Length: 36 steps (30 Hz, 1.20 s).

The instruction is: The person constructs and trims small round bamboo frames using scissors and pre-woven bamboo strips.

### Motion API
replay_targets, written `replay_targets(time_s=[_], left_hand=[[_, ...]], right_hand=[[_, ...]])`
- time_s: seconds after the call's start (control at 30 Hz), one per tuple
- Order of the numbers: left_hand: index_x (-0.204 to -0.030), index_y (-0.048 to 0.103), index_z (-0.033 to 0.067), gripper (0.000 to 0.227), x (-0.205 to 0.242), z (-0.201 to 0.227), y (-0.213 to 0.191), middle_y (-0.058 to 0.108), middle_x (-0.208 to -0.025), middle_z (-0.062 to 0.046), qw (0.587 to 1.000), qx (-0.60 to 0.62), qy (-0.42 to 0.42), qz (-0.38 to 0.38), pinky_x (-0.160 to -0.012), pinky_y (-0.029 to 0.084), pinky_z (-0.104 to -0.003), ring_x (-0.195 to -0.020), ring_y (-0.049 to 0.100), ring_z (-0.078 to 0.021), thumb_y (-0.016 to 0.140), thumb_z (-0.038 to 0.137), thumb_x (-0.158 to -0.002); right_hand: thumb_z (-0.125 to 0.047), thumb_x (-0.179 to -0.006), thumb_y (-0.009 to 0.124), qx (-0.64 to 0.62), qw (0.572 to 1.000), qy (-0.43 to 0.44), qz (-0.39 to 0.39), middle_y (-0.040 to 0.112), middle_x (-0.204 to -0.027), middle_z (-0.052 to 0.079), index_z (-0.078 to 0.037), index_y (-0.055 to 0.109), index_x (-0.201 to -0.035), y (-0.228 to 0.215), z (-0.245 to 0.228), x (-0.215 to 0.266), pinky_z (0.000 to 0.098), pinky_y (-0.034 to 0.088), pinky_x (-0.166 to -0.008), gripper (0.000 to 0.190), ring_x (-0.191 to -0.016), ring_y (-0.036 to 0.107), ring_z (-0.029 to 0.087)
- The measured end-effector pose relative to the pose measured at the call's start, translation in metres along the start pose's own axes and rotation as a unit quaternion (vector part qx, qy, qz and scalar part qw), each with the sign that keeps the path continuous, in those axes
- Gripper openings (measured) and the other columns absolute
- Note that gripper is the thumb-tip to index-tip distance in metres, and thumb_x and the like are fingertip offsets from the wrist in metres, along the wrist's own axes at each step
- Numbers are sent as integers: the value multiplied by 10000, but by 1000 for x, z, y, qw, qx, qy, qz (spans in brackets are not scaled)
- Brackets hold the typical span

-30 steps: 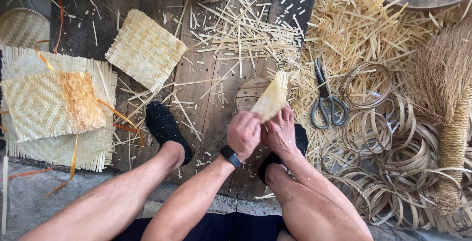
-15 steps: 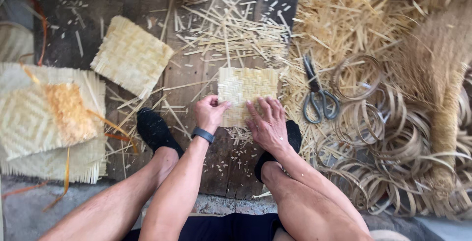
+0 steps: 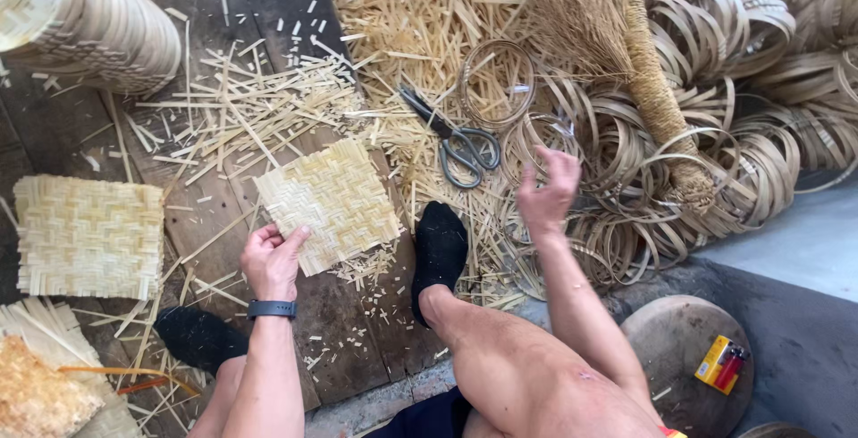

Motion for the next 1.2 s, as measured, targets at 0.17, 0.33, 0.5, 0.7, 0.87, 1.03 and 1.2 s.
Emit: replay_targets(time_s=[0.17,0.33,0.5,0.7,0.87,1.03,1.2], left_hand=[[-1329,510,-45,687,8,21,2,727,-1053,-171,997,-80,12,10,-787,586,-309,-898,717,-196,874,85,-761],[-1441,384,-22,870,16,38,-13,535,-1298,-211,983,-156,60,74,-948,533,-430,-1132,584,-275,917,193,-788],[-1473,353,9,849,16,52,-40,392,-1424,-225,976,-151,85,130,-1073,452,-482,-1240,497,-299,890,213,-847],[-1483,361,30,788,16,55,-54,377,-1444,-198,977,-115,104,145,-1047,490,-444,-1239,507,-271,849,180,-883],[-1473,378,29,752,19,47,-55,379,-1445,-193,978,-108,100,146,-1044,495,-427,-1227,513,-262,835,134,-884],[-1477,400,38,721,19,51,-63,414,-1460,-176,976,-115,95,161,-1060,487,-407,-1240,534,-234,834,133,-910],[-1464,393,26,738,17,50,-60,401,-1448,-185,978,-81,118,149,-1040,509,-402,-1211,531,-240,836,87,-877]], right_hand=[[-122,-1039,678,-4,995,79,-67,689,-1075,85,-58,703,-1136,-35,76,14,315,618,-767,119,-891,698,156],[-162,-927,742,111,982,75,-132,647,-984,141,-38,685,-1269,-15,71,30,380,579,-699,368,-797,680,263],[-163,-903,765,124,986,10,-110,657,-1013,141,-80,727,-1193,-5,68,9,408,572,-734,305,-840,689,292],[-240,-975,741,149,965,36,-211,645,-1054,123,-59,701,-1202,14,90,37,429,572,-785,293,-896,655,252],[-167,-923,781,231,937,53,-257,624,-1059,124,-148,788,-1137,31,85,46,435,463,-918,215,-1021,526,260],[-227,-762,907,123,971,51,-197,677,-989,35,-140,853,-940,-11,75,12,438,401,-942,206,-1028,493,254],[-167,-773,889,-249,918,168,-258,685,-905,-9,-74,799,-980,-27,81,-5,250,485,-730,244,-831,604,93]])
Point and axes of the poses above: each hand's wrist, its own x-axis away from the middle knuckle, its own y-axis out of the palm, z = x × y, the point moved 8 cm from there along -x, towards the middle knuckle
